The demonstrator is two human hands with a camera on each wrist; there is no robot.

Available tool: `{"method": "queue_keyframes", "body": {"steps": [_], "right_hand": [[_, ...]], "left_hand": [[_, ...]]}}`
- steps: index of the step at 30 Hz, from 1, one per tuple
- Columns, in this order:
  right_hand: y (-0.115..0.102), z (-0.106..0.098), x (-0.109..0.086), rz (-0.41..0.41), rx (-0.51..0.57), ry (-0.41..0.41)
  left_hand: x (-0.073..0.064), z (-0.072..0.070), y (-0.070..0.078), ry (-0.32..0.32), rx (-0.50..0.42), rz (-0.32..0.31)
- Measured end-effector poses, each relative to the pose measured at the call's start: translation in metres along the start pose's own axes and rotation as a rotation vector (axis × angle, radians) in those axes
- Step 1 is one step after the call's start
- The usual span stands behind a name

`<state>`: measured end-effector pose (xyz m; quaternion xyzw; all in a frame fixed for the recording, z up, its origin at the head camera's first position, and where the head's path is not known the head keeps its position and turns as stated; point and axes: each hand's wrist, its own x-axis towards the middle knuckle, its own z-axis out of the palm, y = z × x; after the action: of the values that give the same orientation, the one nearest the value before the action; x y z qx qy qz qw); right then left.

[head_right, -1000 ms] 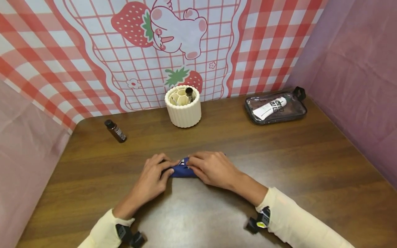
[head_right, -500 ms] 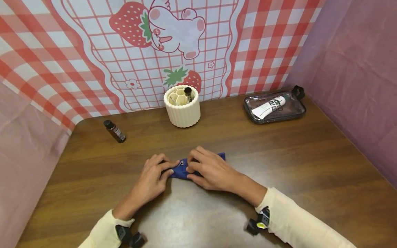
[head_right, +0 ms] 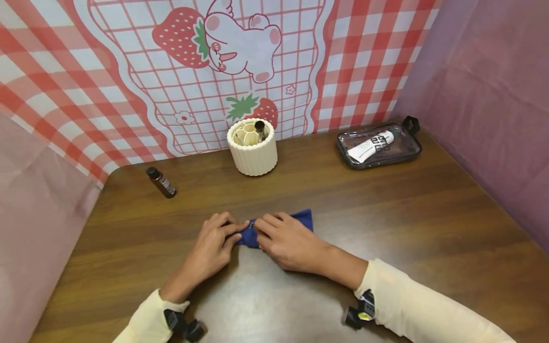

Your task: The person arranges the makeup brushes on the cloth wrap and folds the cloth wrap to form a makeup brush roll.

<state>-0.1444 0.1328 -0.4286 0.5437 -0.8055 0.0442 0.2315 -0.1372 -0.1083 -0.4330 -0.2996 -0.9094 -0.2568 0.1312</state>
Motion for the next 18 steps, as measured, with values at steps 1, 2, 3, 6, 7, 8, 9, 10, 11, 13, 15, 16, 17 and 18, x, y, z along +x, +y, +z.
{"method": "queue_keyframes", "body": {"steps": [1,2,3,6,7,8,9,10,11,13,15,16,17,18], "right_hand": [[0.000,0.000,-0.001,-0.003,-0.002,0.003],[0.001,0.000,-0.003,-0.010,-0.009,0.002],[0.001,0.000,-0.003,-0.015,-0.020,-0.005],[0.001,-0.001,-0.005,-0.014,0.009,-0.021],[0.001,-0.001,-0.005,0.005,0.046,-0.028],[0.002,-0.002,-0.006,0.035,0.094,-0.030],[0.003,-0.003,-0.007,0.075,0.158,-0.026],[0.004,-0.004,-0.009,0.117,0.229,-0.019],[0.005,-0.005,-0.010,0.156,0.291,-0.011],[0.008,-0.008,-0.013,0.228,0.379,-0.010],[0.011,-0.011,-0.015,0.273,0.418,-0.014],[0.012,-0.013,-0.015,0.287,0.424,-0.017],[0.014,-0.015,-0.016,0.298,0.425,-0.018],[0.016,-0.017,-0.016,0.307,0.423,-0.016]], "left_hand": [[0.001,0.000,0.000,0.001,-0.002,0.002],[0.001,0.000,0.000,0.002,-0.004,0.004],[0.002,0.000,-0.001,0.006,-0.005,0.005],[0.000,0.000,-0.002,0.013,-0.004,0.006],[-0.001,-0.001,-0.002,0.010,0.000,0.005],[-0.002,0.000,-0.003,0.007,0.003,0.002],[-0.003,0.000,-0.003,0.003,0.006,-0.002],[-0.004,0.000,-0.004,-0.003,0.009,-0.007],[-0.004,0.000,-0.004,-0.011,0.009,-0.012],[-0.004,0.000,-0.005,-0.025,0.003,-0.023],[-0.003,-0.002,-0.005,-0.042,-0.006,-0.026],[-0.002,-0.003,-0.004,-0.052,-0.016,-0.023],[-0.002,-0.005,-0.004,-0.063,-0.025,-0.019],[-0.002,-0.007,-0.004,-0.076,-0.032,-0.017]]}}
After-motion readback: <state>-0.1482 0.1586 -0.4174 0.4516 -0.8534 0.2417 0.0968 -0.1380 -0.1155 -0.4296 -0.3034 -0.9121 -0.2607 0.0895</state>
